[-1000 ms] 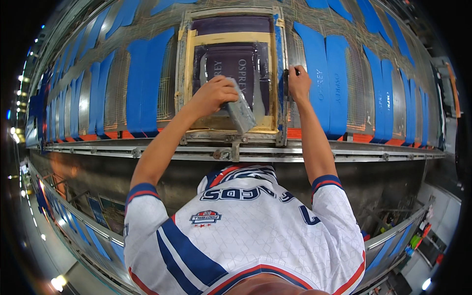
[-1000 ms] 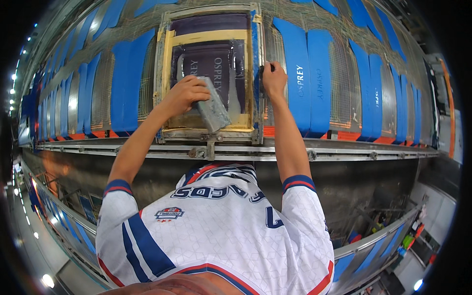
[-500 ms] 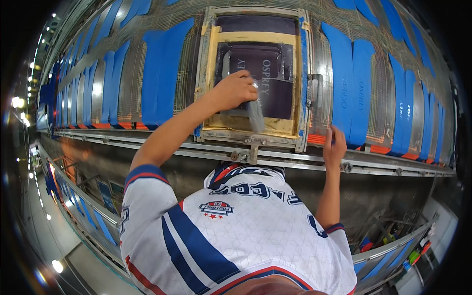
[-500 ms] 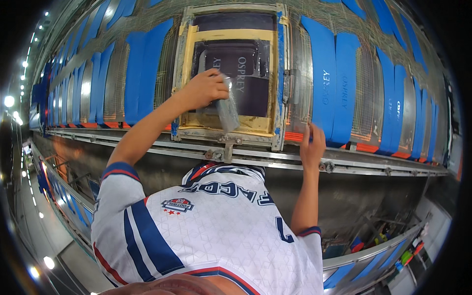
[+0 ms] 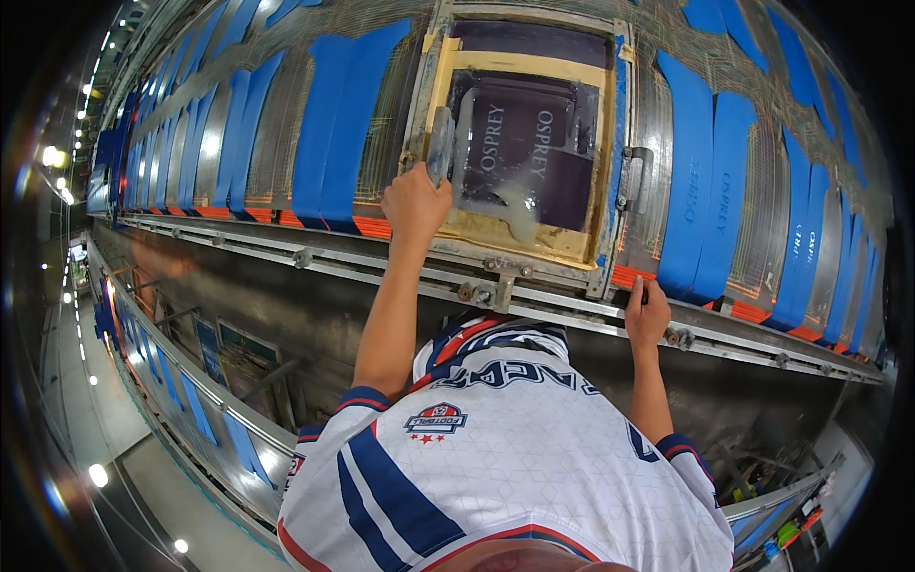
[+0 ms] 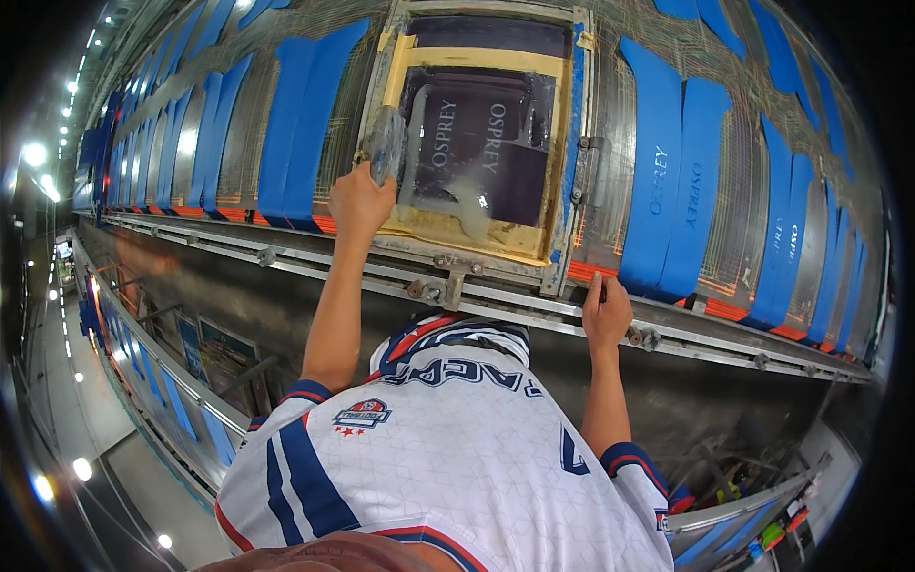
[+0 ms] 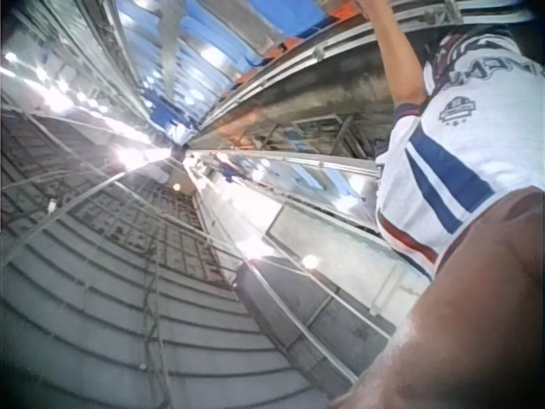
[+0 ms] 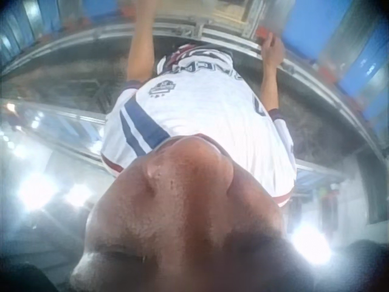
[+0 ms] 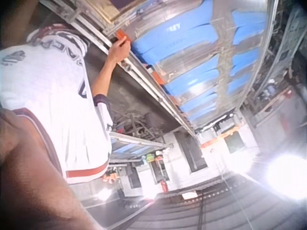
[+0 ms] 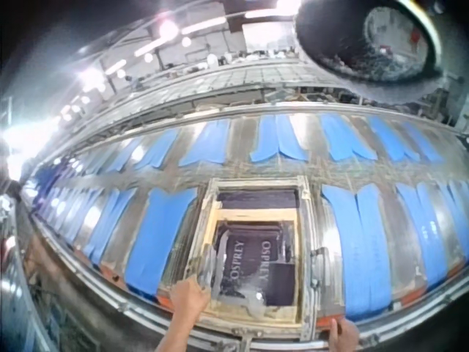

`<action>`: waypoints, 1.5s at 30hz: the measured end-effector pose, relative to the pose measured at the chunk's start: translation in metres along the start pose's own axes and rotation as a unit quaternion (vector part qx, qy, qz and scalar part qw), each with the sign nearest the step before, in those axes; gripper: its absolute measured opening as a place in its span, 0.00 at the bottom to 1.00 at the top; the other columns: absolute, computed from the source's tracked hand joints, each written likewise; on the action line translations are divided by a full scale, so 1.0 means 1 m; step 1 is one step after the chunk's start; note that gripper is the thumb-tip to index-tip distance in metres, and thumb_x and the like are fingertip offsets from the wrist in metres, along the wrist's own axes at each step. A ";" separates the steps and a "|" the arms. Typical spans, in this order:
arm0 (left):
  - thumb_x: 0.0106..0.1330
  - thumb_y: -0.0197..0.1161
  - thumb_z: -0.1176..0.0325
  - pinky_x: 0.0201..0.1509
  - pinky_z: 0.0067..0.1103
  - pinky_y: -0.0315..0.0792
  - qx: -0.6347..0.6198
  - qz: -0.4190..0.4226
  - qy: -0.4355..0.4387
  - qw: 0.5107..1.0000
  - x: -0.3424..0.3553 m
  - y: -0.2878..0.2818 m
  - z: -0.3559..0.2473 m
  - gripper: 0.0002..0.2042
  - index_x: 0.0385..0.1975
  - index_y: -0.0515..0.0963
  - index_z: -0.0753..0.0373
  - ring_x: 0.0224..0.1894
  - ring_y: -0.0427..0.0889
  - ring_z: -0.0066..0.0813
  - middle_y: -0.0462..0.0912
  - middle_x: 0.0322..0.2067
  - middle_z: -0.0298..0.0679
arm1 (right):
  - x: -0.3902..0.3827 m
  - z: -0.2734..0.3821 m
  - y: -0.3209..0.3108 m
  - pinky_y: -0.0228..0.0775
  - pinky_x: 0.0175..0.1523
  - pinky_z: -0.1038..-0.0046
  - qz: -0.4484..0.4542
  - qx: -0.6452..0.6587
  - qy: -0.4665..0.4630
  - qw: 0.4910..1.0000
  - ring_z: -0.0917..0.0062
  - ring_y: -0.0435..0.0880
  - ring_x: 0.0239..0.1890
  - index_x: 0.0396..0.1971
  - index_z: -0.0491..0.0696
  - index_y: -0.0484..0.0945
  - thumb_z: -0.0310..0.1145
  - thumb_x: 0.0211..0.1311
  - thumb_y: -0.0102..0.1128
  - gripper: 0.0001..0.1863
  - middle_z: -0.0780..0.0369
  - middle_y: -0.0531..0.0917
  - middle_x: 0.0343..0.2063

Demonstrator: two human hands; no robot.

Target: The person uses a squeegee to pull ink across a screen-printing frame placed over a dark Osprey-branded bag. The person repeatedly wipes the squeegee and repositions it to continue pulling ink across the mesh.

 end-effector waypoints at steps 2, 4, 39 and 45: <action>0.58 0.67 0.58 0.41 0.43 0.78 0.027 -0.013 -0.013 0.999 -0.015 0.003 -0.014 0.15 0.34 0.81 0.65 0.35 0.86 0.53 0.85 0.25 0.50 | -0.001 0.001 0.000 0.68 0.32 0.62 0.018 0.007 0.018 1.000 0.60 0.79 0.27 0.24 0.46 0.76 0.38 0.69 0.60 0.15 0.57 0.78 0.22; 0.58 0.67 0.58 0.41 0.43 0.78 0.009 0.004 0.024 1.000 -0.033 0.012 -0.037 0.15 0.34 0.81 0.65 0.35 0.85 0.54 0.85 0.26 0.51 | 0.003 0.004 -0.003 0.68 0.31 0.63 0.012 0.015 0.013 1.000 0.61 0.79 0.26 0.24 0.45 0.77 0.38 0.68 0.61 0.15 0.57 0.79 0.22; 0.54 0.71 0.63 0.50 0.37 0.73 -0.077 0.090 0.486 0.866 0.177 0.015 -0.124 0.15 0.41 0.83 0.58 0.45 0.80 0.47 0.84 0.40 0.43 | 0.269 0.223 0.043 0.75 0.53 0.62 0.128 0.097 -0.260 0.952 0.60 0.84 0.47 0.49 0.44 0.81 0.41 0.55 0.72 0.24 0.53 0.86 0.43; 0.54 0.73 0.57 0.46 0.37 0.75 -0.055 0.168 0.423 0.889 0.194 0.020 -0.120 0.18 0.42 0.83 0.57 0.44 0.82 0.45 0.85 0.34 0.41 | 0.300 0.238 0.104 0.77 0.47 0.57 0.284 -0.088 -0.248 0.922 0.54 0.85 0.41 0.36 0.47 0.84 0.39 0.49 0.73 0.16 0.52 0.86 0.33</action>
Point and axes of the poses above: each hand's wrist, its own x-axis towards the middle knuckle, its own y-axis out of the palm, z = x × y, the point moved 6 cm from there along x, towards the middle knuckle
